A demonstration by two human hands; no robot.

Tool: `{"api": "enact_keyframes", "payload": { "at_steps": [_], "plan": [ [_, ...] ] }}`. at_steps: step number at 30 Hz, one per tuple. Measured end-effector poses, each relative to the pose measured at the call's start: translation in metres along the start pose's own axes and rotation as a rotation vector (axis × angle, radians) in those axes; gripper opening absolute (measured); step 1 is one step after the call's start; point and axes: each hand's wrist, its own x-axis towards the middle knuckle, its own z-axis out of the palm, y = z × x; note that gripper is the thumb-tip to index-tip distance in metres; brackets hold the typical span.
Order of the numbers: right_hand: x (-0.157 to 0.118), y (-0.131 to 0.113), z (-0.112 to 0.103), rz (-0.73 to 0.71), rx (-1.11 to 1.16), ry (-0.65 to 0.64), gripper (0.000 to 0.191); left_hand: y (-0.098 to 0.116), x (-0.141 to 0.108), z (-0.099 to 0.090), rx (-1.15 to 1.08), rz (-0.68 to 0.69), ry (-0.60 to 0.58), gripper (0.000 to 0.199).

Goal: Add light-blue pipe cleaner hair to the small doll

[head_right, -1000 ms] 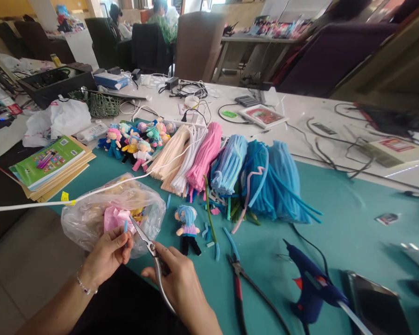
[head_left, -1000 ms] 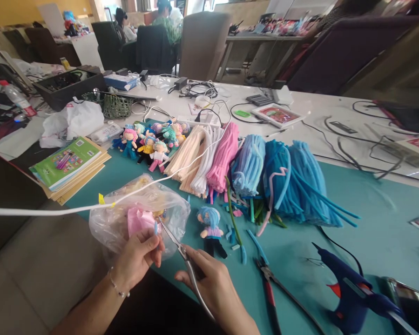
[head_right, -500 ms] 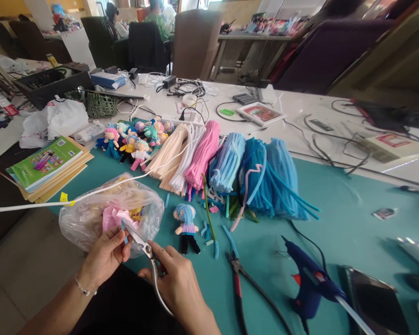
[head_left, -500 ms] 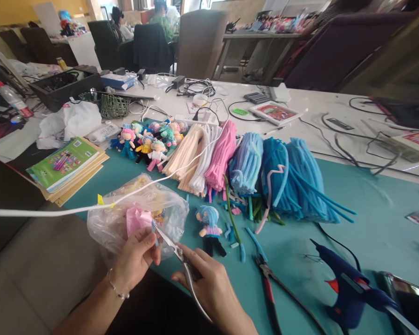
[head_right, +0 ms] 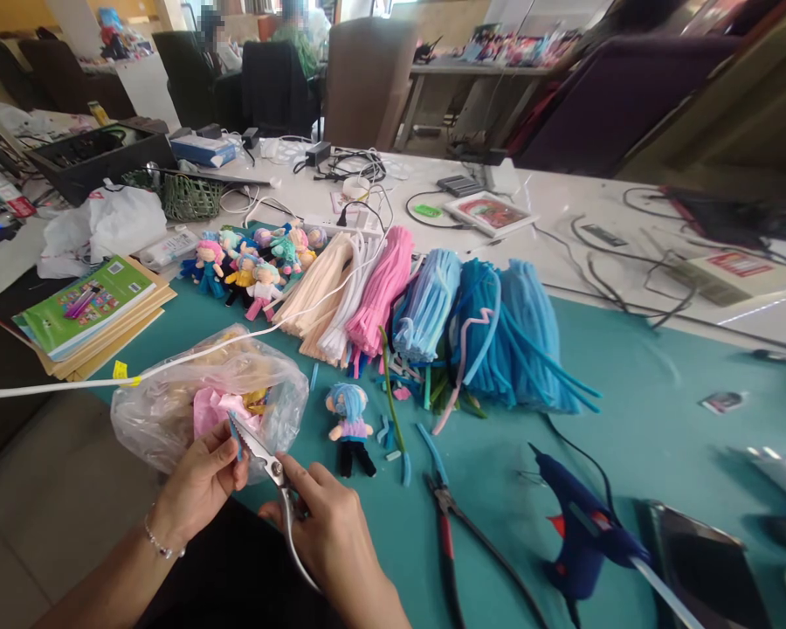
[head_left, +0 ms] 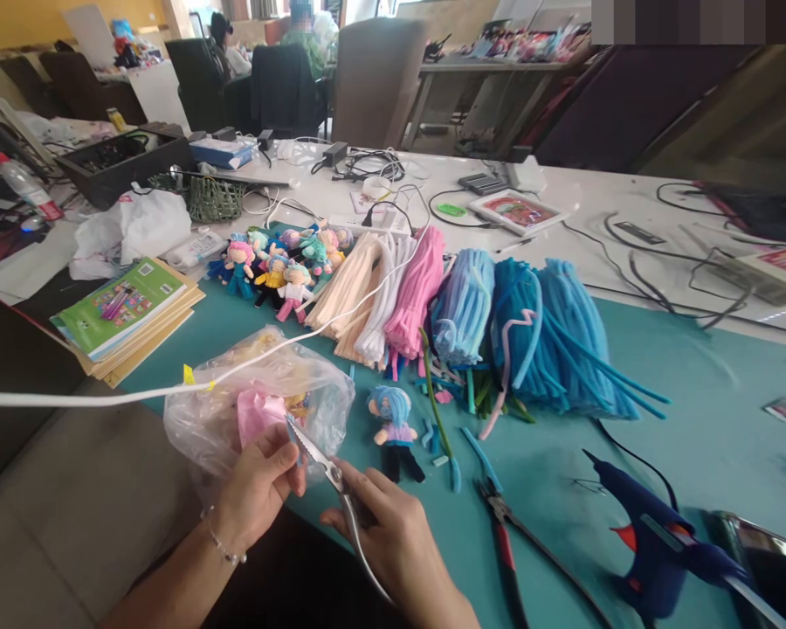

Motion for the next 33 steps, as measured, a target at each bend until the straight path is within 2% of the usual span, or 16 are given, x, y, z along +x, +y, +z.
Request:
{"api": "enact_keyframes", "payload": {
  "at_steps": [7, 16, 25, 33],
  "plan": [
    [-0.0008, -0.0003, 0.0003, -0.046, -0.109, -0.006, 0.05, -0.0004, -0.0009, 0.0012, 0.016, 0.006, 0.005, 0.046],
    [-0.0013, 0.0018, 0.0003, -0.058, -0.135, -0.005, 0.052, -0.0002, -0.0011, 0.002, 0.011, 0.01, 0.007, 0.044],
    [0.0025, -0.0006, 0.002, -0.091, -0.1, 0.025, 0.053, 0.0043, -0.0008, 0.0046, -0.068, -0.056, 0.011, 0.045],
    [0.0057, -0.0005, 0.0061, -0.084, -0.001, 0.038, 0.048, 0.0071, -0.001, 0.004, -0.177, -0.164, -0.073, 0.041]
  ]
}}
